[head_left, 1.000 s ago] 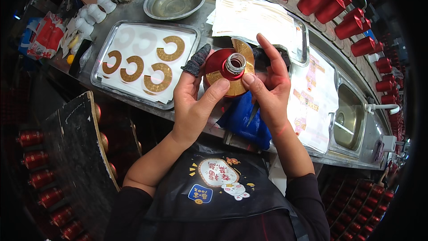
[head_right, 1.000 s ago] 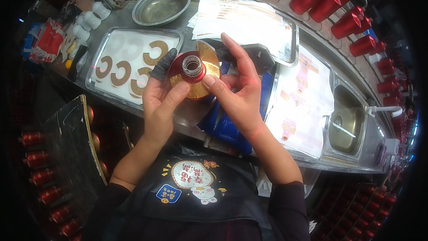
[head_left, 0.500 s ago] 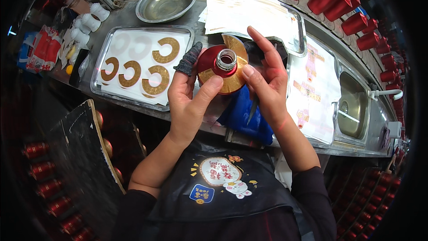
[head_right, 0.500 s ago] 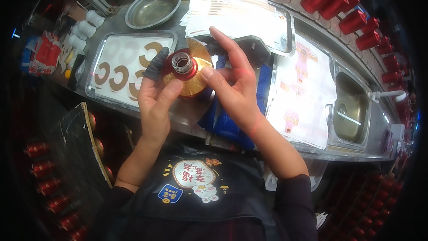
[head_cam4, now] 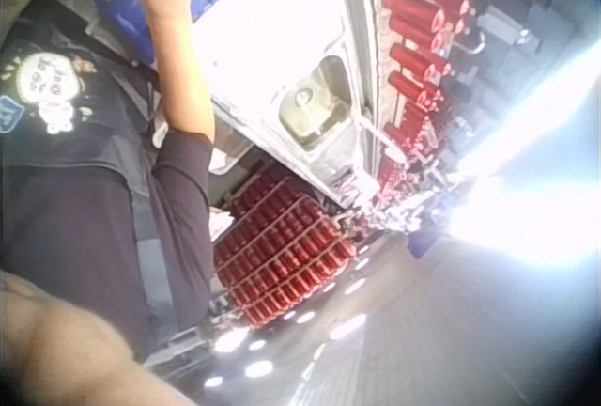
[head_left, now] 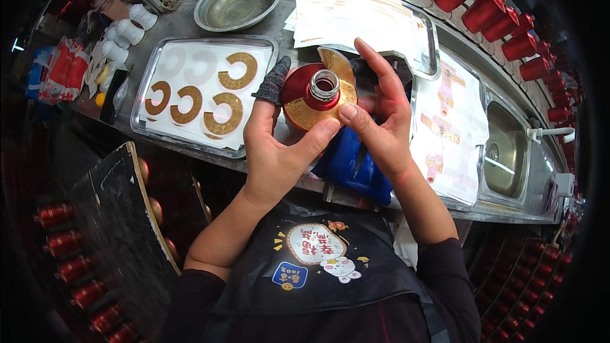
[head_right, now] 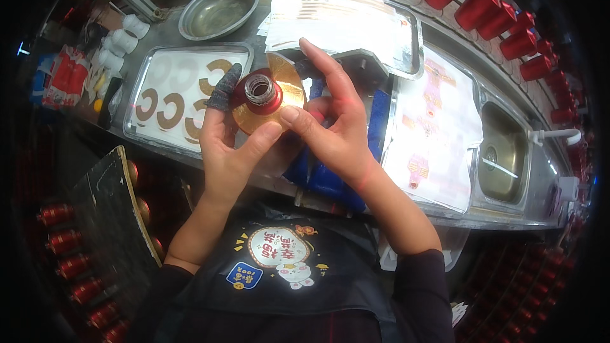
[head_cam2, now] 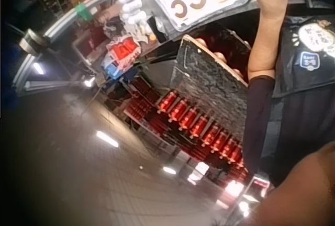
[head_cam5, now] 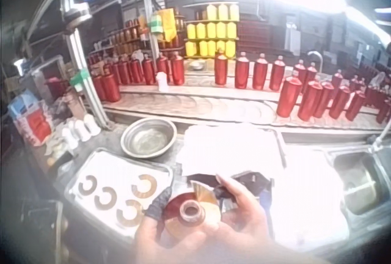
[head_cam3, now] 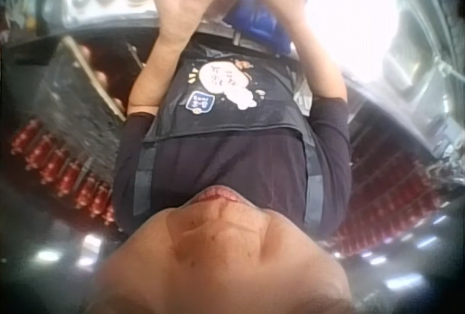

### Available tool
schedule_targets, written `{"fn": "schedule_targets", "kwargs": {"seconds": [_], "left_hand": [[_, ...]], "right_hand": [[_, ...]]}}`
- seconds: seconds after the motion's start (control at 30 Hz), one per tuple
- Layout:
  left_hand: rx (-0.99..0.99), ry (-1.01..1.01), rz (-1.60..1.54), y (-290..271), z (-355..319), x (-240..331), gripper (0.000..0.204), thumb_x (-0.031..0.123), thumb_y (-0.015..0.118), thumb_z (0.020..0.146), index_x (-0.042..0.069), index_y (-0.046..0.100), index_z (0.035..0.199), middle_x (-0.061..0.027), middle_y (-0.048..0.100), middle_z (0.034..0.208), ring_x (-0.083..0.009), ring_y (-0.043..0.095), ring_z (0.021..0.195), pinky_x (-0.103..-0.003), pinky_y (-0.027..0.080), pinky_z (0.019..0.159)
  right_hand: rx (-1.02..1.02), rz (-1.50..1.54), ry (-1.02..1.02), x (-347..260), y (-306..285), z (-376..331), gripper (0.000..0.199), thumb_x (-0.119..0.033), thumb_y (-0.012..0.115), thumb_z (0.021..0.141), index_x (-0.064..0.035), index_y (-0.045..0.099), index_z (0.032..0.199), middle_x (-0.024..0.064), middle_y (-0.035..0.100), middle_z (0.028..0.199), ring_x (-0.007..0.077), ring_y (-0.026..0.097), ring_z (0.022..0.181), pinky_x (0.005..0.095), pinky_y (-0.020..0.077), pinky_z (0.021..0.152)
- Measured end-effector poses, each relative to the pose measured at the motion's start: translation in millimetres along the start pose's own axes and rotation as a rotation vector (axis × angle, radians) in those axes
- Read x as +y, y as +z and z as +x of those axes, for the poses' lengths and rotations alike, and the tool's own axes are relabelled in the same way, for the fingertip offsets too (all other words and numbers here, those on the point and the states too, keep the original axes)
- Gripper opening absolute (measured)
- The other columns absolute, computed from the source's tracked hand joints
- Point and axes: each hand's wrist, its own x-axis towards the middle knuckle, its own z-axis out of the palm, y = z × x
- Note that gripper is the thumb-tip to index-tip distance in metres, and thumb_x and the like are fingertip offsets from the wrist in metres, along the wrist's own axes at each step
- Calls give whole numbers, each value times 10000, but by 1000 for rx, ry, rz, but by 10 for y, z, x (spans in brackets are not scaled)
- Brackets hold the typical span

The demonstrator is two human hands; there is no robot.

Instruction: The person applies gold circular labels to the necks of red cylindrical bottles, then affixes a rectangular label to the body of each bottle. They wipe the bottle surfaces with a cloth and place the finished bottles on a nearby table. The process is repeated for multiple bottles.

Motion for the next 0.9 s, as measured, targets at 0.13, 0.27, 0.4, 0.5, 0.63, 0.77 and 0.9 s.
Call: {"fn": "schedule_targets", "kwargs": {"seconds": [0.13,0.27,0.4,0.5,0.63,0.77,0.9], "left_hand": [[-34,-8,-2,-46,17,19,658,127,847,842,-38,514,1385,-124,644,1284,-183,618,1188,-329,474,1053],[-63,-84,-97,-116,33,13,709,124,843,848,-41,468,1427,-137,605,1343,-199,590,1248,-341,455,1089],[-94,-105,-111,-181,37,-13,761,117,836,851,-41,419,1468,-147,554,1407,-218,546,1319,-354,429,1129],[-118,-91,-95,-209,52,-30,772,114,838,848,-39,413,1473,-145,549,1411,-223,540,1329,-354,421,1137],[-132,-104,-85,-211,80,-19,771,114,845,835,-32,426,1466,-142,558,1403,-220,547,1321,-355,423,1133],[-105,-72,-9,-158,59,14,712,137,859,821,-25,490,1408,-127,612,1333,-202,588,1260,-349,445,1100],[-92,-64,26,-126,52,19,632,157,865,818,-19,548,1337,-109,655,1262,-183,622,1198,-342,463,1064]], "right_hand": [[16,41,5,26,17,-3,791,-96,743,880,-9,364,1569,76,529,1446,-2,535,691,159,450,633],[-14,48,18,18,-13,-14,814,-104,755,874,-13,353,1575,88,496,1495,-1,542,702,158,447,635],[-43,-75,-49,33,-46,-8,850,-114,781,856,-15,347,1580,96,473,1519,1,543,713,157,443,639],[-46,-7,-29,55,-59,6,867,-119,797,843,-19,352,1580,98,469,1522,0,535,715,155,436,635],[-56,-15,-38,61,-75,15,864,-117,800,841,-22,360,1578,87,491,1488,-3,526,712,156,432,629],[-61,1,-26,41,-68,10,842,-112,785,853,-23,363,1576,69,523,1434,-6,527,706,159,435,627],[-18,6,14,31,-15,4,810,-102,765,868,-26,372,1572,67,537,1423,-11,524,700,157,431,622]]}}
